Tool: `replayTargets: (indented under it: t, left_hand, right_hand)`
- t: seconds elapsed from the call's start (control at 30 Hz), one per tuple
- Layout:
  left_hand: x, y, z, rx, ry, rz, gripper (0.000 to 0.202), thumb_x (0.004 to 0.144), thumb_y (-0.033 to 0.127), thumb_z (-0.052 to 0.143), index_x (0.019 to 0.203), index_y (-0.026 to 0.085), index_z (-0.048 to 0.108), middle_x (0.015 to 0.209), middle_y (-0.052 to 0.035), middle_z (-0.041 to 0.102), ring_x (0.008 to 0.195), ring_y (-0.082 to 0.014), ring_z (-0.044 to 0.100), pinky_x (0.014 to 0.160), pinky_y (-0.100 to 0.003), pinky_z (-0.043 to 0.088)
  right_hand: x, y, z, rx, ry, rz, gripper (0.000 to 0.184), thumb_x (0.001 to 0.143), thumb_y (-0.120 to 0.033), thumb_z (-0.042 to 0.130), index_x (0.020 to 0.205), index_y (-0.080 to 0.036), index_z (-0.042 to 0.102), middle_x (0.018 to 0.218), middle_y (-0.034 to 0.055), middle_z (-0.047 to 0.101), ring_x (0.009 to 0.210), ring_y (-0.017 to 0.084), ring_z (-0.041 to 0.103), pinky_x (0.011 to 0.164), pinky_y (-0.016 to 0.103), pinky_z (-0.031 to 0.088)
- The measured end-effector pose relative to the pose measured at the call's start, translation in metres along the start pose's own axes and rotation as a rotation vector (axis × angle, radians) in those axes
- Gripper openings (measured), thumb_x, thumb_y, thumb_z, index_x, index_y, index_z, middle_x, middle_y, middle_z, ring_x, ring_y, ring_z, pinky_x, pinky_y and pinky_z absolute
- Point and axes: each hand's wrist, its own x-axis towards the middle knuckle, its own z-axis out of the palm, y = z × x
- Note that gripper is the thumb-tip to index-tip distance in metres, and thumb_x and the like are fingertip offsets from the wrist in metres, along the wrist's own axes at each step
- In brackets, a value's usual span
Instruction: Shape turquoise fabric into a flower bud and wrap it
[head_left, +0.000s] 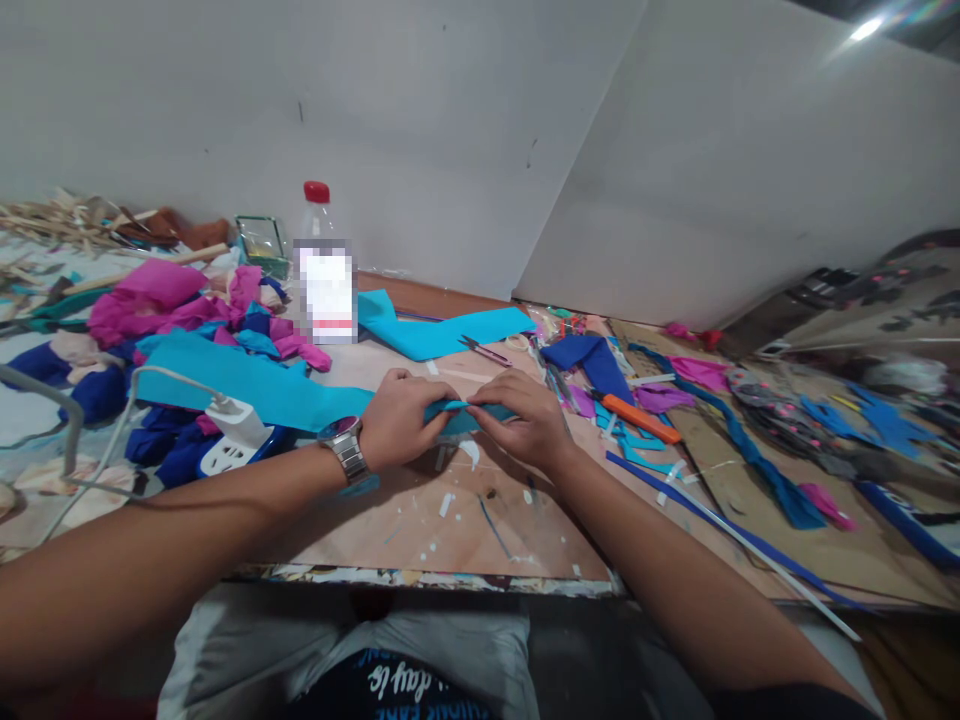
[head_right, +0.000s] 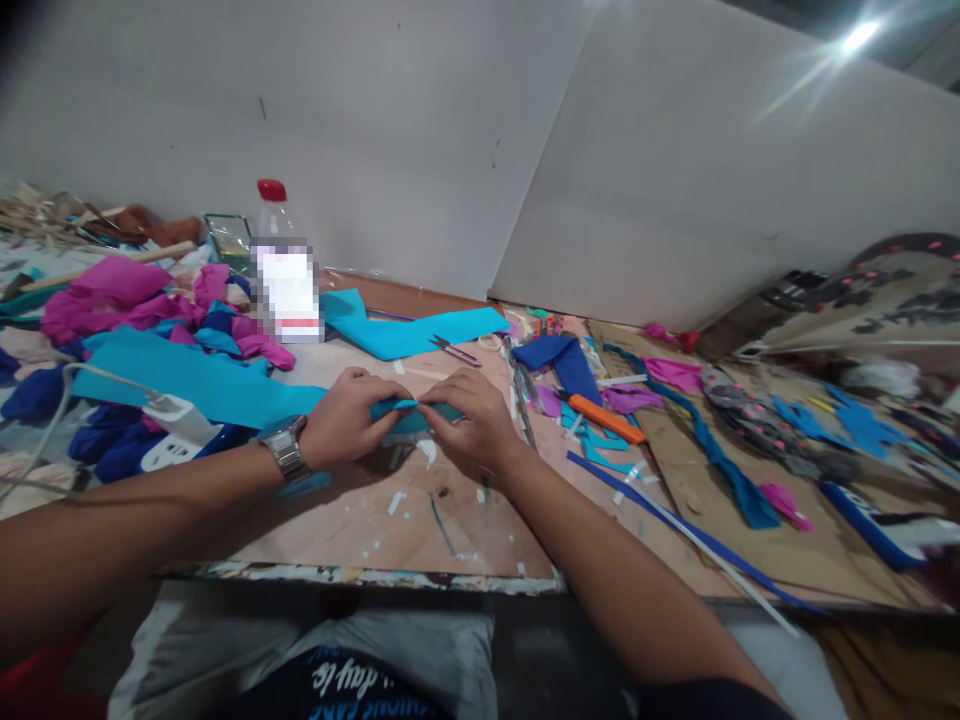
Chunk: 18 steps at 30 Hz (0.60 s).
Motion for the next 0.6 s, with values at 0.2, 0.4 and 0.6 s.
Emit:
replayTargets:
  t: [0.2,0.4,0.6]
  left_hand:
    - [-0.0004,-0.0003,0.0,-0.003,-0.007,0.005,0.024,0.095,0.028,0.052,0.107,0.023,0.072,0.098,-0.004,0.08,0.092,-0.023,0.07,0.095,-0.044,0.036]
    - [-0.0009,0.0013,-0.0011,-0.009,-0.017,0.056,0.027,0.1,0.038,0.051,0.106,0.023,0.072,0.101,-0.0039,0.08,0.095,-0.0229,0.071,0.093,-0.043,0.035]
    - [-0.0002,-0.0005,0.0002,0.032,-0.015,0.093,0.028,0.103,0.039,0.049,0.107,0.024,0.072,0.107,-0.0031,0.079,0.099,-0.0226,0.07,0.092,-0.043,0.033]
  right_hand:
    - [0.0002,-0.0002,-0.0004,0.004,-0.02,-0.015,0.006,0.092,-0.025,0.069,0.093,-0.024,0.075,0.085,0.0058,0.078,0.08,0.021,0.07,0.08,0.04,0.055]
    - [-0.0006,-0.0005,0.0004,-0.007,-0.009,-0.009,0.004,0.091,-0.024,0.07,0.092,-0.022,0.074,0.083,0.0058,0.077,0.079,0.021,0.069,0.078,0.039,0.054]
    - [-0.0006,-0.002,0.0014,0.002,-0.015,-0.008,0.004,0.091,-0.024,0.071,0.092,-0.022,0.074,0.083,0.0056,0.077,0.079,0.021,0.069,0.078,0.039,0.055]
